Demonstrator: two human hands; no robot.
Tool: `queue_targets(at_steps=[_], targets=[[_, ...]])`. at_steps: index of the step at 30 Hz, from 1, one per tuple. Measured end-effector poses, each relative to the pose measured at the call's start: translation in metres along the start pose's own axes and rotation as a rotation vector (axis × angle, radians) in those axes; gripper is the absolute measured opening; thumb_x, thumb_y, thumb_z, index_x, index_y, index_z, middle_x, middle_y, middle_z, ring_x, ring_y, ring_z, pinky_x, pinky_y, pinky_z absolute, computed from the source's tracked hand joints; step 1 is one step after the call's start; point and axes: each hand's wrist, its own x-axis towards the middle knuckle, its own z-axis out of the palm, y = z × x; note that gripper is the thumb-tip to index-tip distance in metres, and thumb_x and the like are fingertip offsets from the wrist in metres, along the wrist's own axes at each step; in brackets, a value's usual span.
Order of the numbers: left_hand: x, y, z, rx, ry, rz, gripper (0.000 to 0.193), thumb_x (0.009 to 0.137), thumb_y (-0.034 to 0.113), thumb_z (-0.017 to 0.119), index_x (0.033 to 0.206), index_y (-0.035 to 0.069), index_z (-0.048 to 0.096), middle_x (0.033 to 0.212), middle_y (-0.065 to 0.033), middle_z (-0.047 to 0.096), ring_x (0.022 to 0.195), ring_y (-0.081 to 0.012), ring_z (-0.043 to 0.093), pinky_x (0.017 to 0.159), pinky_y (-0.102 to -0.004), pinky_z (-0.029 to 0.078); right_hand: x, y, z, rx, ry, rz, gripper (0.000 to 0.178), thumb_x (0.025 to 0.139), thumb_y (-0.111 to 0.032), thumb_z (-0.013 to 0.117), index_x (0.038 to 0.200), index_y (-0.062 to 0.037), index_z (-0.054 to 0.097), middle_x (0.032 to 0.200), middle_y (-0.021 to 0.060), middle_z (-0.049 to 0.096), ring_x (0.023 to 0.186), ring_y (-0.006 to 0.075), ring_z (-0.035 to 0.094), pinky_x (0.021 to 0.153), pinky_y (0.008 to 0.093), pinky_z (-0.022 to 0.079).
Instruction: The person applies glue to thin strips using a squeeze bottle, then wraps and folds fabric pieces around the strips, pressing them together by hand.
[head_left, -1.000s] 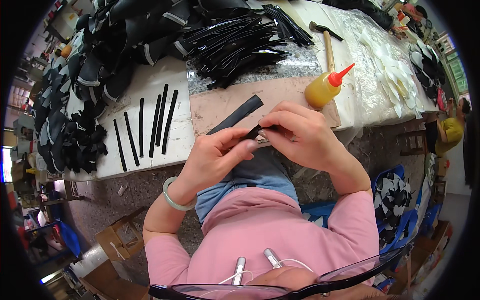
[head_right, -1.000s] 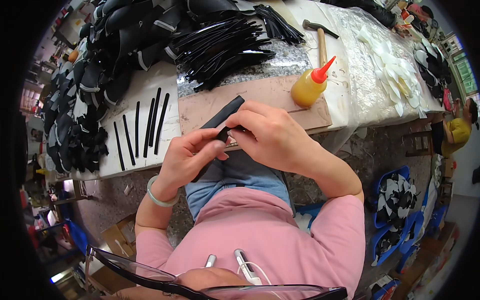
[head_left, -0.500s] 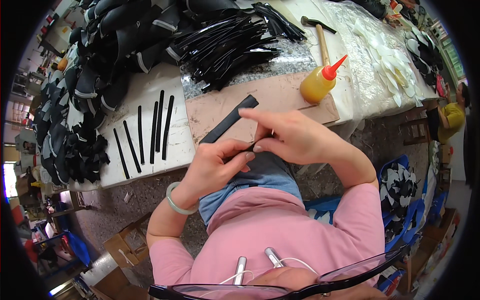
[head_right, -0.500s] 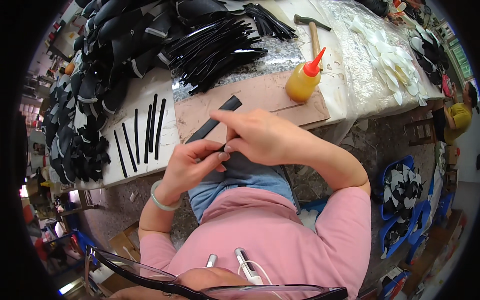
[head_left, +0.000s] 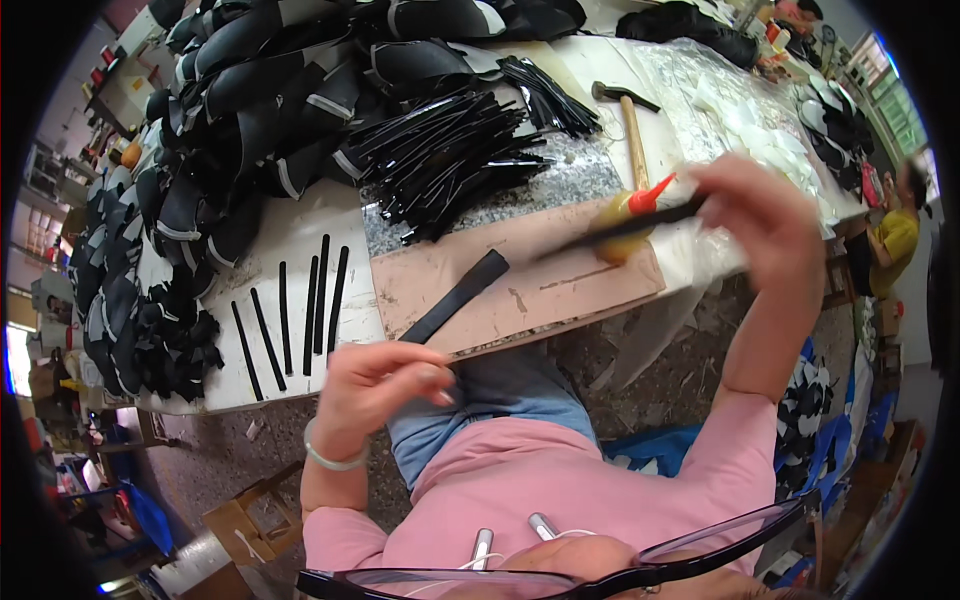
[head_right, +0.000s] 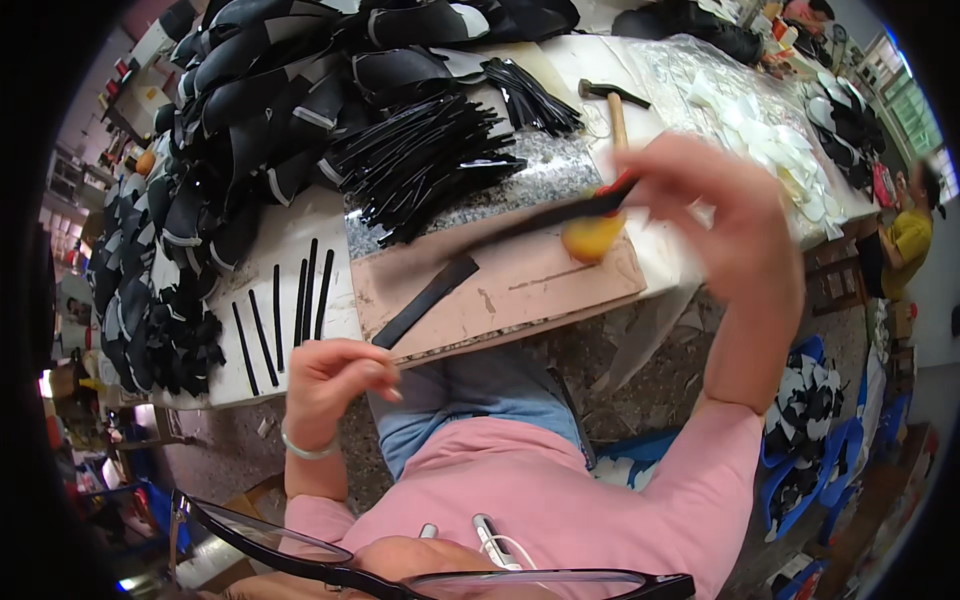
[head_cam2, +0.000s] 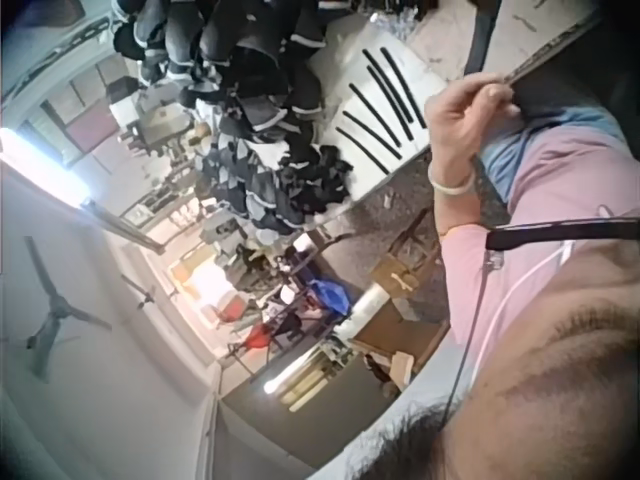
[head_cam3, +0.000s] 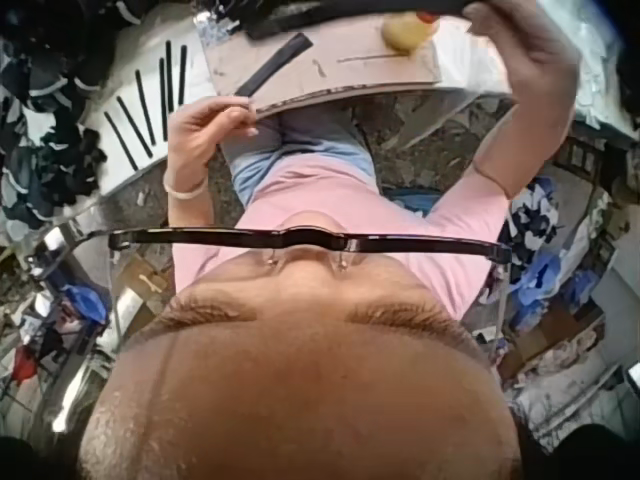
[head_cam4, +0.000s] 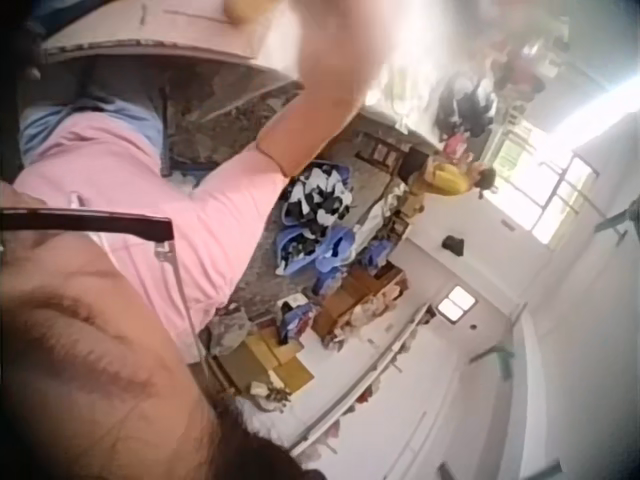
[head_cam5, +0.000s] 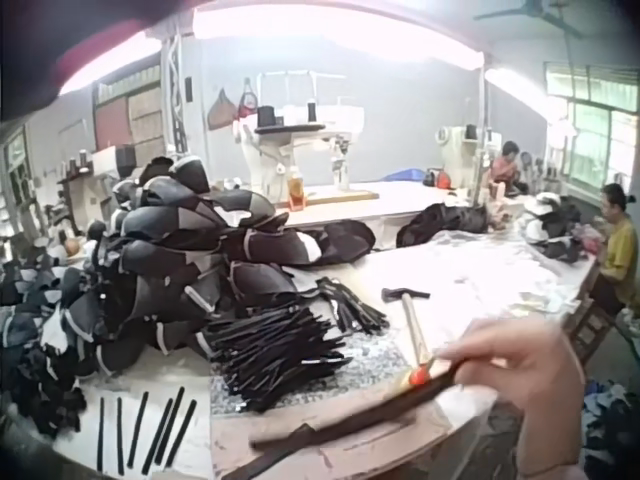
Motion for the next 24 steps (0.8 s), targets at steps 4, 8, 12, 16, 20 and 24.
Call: queue_targets(at_steps=[4,8,12,16,20,24], targets=[[-0.027,-0.025,-0.036,0.188,0.606,0.061,0.021,0.086,0.003,0.063,0.104,-0.007,0.063,0.087,-0.0098,0.067,0.072,-0.0119,0.062,0.064,-0.0230,0.050,0.074,0.093,-0.041,0.445,0.249,0.152,0.027,0.091,-0.015,0.060,0.113,0.0002,0.063,0.085,0.0023,0.064,0.073,0.0084,0.059,0.070,0.0219,0.049],[-0.040,-0.052,-0.072,0.633,0.918,0.016,0.026,0.085,0.010,0.066,0.108,-0.002,0.064,0.086,-0.0043,0.066,0.069,-0.0091,0.054,0.064,-0.0218,0.045,0.129,0.225,-0.048,0.705,0.132,0.313,0.030,0.092,-0.014,0.058,0.119,-0.0004,0.059,0.096,0.0047,0.065,0.082,0.0119,0.062,0.075,0.0269,0.052],[-0.064,-0.079,-0.079,1.002,0.939,-0.016,0.026,0.077,0.013,0.070,0.101,0.003,0.066,0.093,-0.0101,0.064,0.086,-0.0257,0.056,0.077,-0.0348,0.046,0.143,0.243,0.017,0.137,-0.079,0.720,0.036,0.093,-0.024,0.058,0.122,-0.0022,0.057,0.102,0.0082,0.065,0.092,0.0153,0.062,0.078,0.0281,0.049],[-0.069,-0.097,-0.076,1.110,0.934,-0.065,0.024,0.073,0.014,0.074,0.093,0.002,0.066,0.087,-0.0091,0.061,0.084,-0.0242,0.057,0.076,-0.0328,0.047,0.119,0.276,-0.016,-0.170,0.092,0.493,0.039,0.092,-0.028,0.057,0.122,-0.0024,0.057,0.117,0.0106,0.062,0.104,0.0163,0.060,0.085,0.0298,0.045],[-0.075,-0.095,-0.077,1.063,0.912,-0.093,0.020,0.075,0.013,0.072,0.090,0.001,0.066,0.082,-0.0085,0.062,0.074,-0.0228,0.058,0.069,-0.0311,0.048,0.075,0.167,-0.035,-0.018,0.377,0.177,0.038,0.096,-0.027,0.053,0.122,-0.0001,0.056,0.116,0.0080,0.062,0.100,0.0146,0.058,0.087,0.0294,0.043],[-0.071,-0.099,-0.077,0.849,1.003,-0.044,0.014,0.081,0.012,0.067,0.088,0.000,0.067,0.072,-0.0057,0.065,0.056,-0.0168,0.058,0.053,-0.0279,0.046,0.008,0.080,0.021,0.106,0.234,-0.061,0.027,0.093,-0.019,0.055,0.103,0.0051,0.062,0.093,0.0116,0.064,0.083,0.0152,0.059,0.076,0.0282,0.046]])
